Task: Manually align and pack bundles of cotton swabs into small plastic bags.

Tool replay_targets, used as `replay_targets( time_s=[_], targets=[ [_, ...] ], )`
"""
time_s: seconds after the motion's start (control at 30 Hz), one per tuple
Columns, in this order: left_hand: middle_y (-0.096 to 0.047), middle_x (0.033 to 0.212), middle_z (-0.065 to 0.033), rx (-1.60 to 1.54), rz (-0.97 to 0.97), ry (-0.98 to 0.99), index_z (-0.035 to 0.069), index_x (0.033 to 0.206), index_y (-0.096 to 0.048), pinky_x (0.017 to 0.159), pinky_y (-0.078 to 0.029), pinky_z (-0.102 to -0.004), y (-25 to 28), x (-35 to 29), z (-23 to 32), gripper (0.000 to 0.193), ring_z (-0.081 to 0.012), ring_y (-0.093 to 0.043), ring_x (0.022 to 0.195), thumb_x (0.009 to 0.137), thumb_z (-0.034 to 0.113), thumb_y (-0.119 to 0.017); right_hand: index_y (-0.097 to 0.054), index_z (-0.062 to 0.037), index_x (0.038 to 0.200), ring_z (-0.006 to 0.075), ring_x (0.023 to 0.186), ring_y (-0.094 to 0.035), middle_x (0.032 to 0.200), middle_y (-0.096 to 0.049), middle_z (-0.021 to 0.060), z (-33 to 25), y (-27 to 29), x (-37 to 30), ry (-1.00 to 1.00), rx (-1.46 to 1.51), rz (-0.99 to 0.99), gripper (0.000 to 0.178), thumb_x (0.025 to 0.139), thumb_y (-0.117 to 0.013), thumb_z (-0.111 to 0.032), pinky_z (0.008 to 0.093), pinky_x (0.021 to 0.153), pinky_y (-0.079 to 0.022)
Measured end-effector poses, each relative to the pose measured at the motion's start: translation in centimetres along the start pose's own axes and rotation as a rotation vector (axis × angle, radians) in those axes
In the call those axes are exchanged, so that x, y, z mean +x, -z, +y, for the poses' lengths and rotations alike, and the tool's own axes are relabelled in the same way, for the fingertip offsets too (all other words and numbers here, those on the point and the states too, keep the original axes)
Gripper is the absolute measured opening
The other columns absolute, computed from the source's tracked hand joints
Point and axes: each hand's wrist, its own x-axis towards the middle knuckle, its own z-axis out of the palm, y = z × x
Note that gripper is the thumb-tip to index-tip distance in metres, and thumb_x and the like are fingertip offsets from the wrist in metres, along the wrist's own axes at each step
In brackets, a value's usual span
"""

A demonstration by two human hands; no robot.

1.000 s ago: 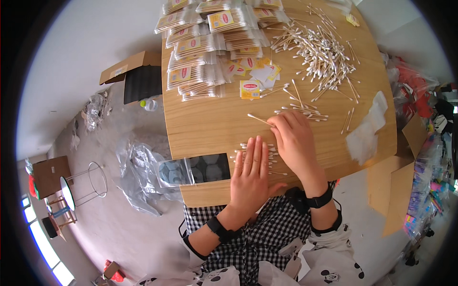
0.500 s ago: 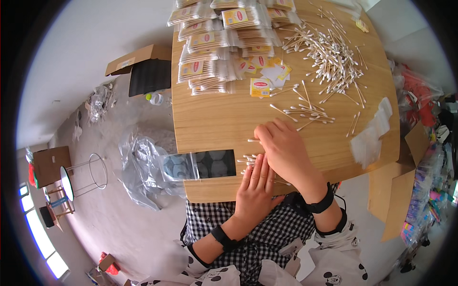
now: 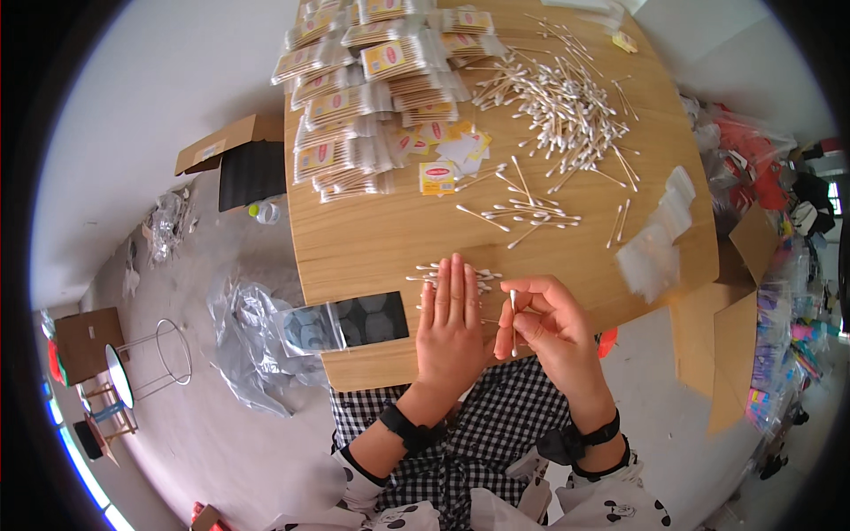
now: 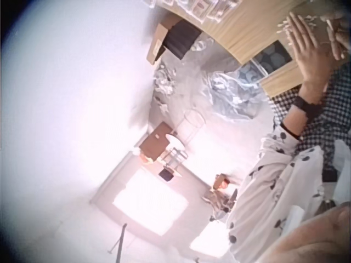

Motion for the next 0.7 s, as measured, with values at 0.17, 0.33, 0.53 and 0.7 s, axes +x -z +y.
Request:
replay_targets(
  time_s=[0.17,0.33,0.53,0.7],
  targets=[
    [-0.030,0.156,-0.0241,0.072,0.064,-0.014,-0.009,0.147,-0.031,0.119,-0.020,-0.0525,0.6,0.4,-0.7,0.105,-0.0350,-0.025,0.148,0.078,0.062,-0.066,-0.050,0.0009,0.131,0.0155,0.077,-0.066,0.098,-0.060,0.0092,0.3,1.0,-2.0,-0.014,0.072,0.104,0.032,0.099,-0.051,-0.001,0.0277,0.069,-0.056],
    [-0.020,0.159,-0.0261,0.088,-0.049,-0.036,-0.012,0.149,-0.022,0.119,-0.016,-0.0560,1.2,0.4,-2.1,0.117,-0.0383,-0.018,0.150,0.075,0.067,-0.066,-0.055,-0.0013,0.129,0.0165,0.074,-0.067,0.097,-0.064,0.0113,1.0,4.3,-6.1,0.022,-0.130,0.349,0.032,0.097,-0.055,-0.003,0.0272,0.067,-0.056],
    [-0.018,0.159,-0.0289,0.059,-0.123,-0.011,-0.012,0.150,-0.020,0.119,-0.015,-0.0564,2.6,-0.2,-1.2,0.117,-0.0407,-0.016,0.149,0.075,0.064,-0.069,-0.055,-0.0027,0.125,0.0187,0.079,-0.066,0.097,-0.064,0.0111,3.5,12.1,-11.9,-0.193,-0.706,0.687,0.031,0.094,-0.056,0.000,0.0297,0.073,-0.054],
    [-0.018,0.158,-0.0298,0.063,-0.117,-0.028,-0.012,0.150,-0.019,0.118,-0.017,-0.0566,3.0,-0.8,-1.2,0.120,-0.0415,-0.016,0.149,0.072,0.062,-0.072,-0.055,-0.0016,0.121,0.0266,0.093,-0.065,0.103,-0.065,0.0152,6.7,16.3,-14.2,-0.249,-1.074,0.776,0.029,0.092,-0.057,0.001,0.0341,0.084,-0.051]
  ],
)
